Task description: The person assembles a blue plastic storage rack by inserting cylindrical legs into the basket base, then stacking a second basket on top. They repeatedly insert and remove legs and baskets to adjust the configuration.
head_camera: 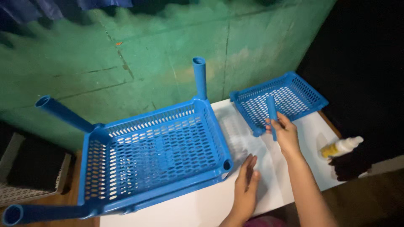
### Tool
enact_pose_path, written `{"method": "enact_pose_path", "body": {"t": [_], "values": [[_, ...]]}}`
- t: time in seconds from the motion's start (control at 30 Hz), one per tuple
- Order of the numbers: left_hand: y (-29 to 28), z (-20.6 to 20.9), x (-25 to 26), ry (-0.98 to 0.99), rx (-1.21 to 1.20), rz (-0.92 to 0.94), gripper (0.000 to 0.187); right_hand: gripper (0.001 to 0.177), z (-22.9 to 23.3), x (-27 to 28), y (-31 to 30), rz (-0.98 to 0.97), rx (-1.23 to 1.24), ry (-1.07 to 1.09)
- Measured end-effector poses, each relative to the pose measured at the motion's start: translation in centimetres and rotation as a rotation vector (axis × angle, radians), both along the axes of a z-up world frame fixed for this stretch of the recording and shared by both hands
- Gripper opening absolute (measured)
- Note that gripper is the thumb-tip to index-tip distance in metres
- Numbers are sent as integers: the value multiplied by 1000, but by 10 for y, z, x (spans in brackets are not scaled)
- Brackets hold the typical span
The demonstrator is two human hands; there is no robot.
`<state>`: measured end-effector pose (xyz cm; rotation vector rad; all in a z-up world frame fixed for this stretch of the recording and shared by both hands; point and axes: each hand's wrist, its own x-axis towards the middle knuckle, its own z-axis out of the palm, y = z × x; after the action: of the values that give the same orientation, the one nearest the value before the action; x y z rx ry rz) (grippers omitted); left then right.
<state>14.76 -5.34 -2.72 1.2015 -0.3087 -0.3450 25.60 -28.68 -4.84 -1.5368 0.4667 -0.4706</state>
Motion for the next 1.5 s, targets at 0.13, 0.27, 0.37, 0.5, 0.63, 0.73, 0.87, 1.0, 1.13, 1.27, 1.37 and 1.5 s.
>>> {"method": "enact_pose_path", "body": {"t": [0.13, 0.27, 0.37, 0.5, 0.63, 0.73, 0.87, 1.0, 1.13, 1.27, 1.37, 1.5], "values": [[-8, -27, 5, 62, -35, 5, 59, 44, -32, 54, -40, -95, -637, -75], [-10, -40, 12, 105, 17, 13, 62, 52, -36, 72, -40, -139, -944, -98], [-9, -44, 12, 98, 29, 26, 62, 60, -29, 49, -15, -5, -814, 103], [-9, -43, 11, 72, -34, 30, 61, 55, -21, 4, 24, 182, -1196, 274], [-5, -36, 7, 65, 7, 31, 60, 50, -27, -30, 56, 187, -1331, 280], [-1, -29, 7, -15, -26, 35, 56, 63, -35, -49, 69, 225, -1293, 344], [3, -7, -1, -59, -8, 76, 56, 73, -36, -66, 79, 265, -1243, 134], [26, 31, -25, -420, 206, 186, 54, 63, -15, -67, 85, 153, -1020, 231], [54, 67, -34, -423, 60, 200, 50, 46, 36, -93, 95, -24, -229, -94], [76, 87, -35, -124, -173, 232, 41, 42, 95, -132, 118, 38, 617, -611], [99, 96, -43, -255, -174, 334, 36, 46, 128, -143, 156, 135, 676, -689], [150, 103, -42, -538, -113, 716, 29, 46, 154, -143, 218, 314, 673, -673]]}}
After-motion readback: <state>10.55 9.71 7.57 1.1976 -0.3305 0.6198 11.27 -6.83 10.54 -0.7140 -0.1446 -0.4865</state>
